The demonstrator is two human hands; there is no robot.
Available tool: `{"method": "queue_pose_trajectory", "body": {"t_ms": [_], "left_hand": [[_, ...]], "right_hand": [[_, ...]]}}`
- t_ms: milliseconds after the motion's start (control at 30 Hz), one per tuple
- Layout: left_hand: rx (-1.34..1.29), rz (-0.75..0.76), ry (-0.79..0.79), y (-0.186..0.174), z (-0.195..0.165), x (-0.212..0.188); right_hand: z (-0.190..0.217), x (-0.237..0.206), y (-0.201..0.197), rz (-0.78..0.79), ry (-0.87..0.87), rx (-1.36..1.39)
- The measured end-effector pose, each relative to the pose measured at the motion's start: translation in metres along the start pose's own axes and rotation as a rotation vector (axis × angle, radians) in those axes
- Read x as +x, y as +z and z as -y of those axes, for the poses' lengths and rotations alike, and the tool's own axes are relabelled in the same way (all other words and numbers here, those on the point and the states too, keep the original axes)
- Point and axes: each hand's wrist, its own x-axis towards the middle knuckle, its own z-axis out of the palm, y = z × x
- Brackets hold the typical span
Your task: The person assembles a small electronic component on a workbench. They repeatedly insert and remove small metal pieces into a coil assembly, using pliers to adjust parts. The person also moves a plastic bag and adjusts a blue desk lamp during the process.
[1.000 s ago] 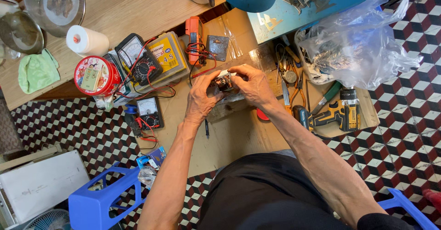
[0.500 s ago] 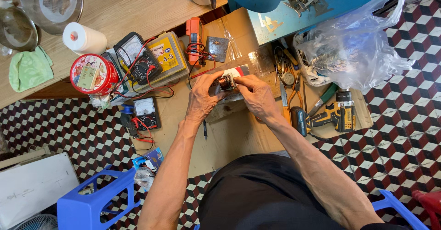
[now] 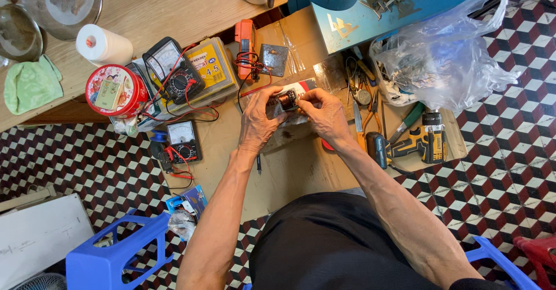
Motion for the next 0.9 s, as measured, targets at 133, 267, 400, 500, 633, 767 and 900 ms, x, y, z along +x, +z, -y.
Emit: {"method": "queue_pose_trajectory", "body": {"t_ms": [133, 267, 400, 500, 633, 767, 900], "left_hand": [[0.060, -0.003, 0.019, 0.000, 0.001, -0.001], [0.071, 0.000, 0.048, -0.002, 0.001, -0.002], [0.060, -0.007, 0.052, -0.001, 0.003, -0.002], [0.065, 0.019, 0.003, 0.000, 0.005, -0.002], [0.053, 0.029, 0.012, 0.000, 0.005, 0.000], [0.070, 0.011, 0.013, 0.001, 0.003, 0.001], [0.091, 0.018, 0.021, 0.000, 0.002, 0.004]], "right_hand": [[0.000, 0.000, 0.002, -0.025, 0.030, -0.005], [0.000, 0.002, 0.004, -0.033, 0.051, -0.003], [-0.003, 0.004, 0.005, -0.027, 0.056, -0.001], [-0.007, 0.004, 0.004, -0.042, 0.070, 0.003], [-0.012, 0.007, 0.003, -0.036, 0.063, 0.063], [-0.011, 0.010, -0.002, 0.017, 0.089, 0.092], [-0.002, 0.022, -0.023, -0.075, 0.076, 0.045]]}}
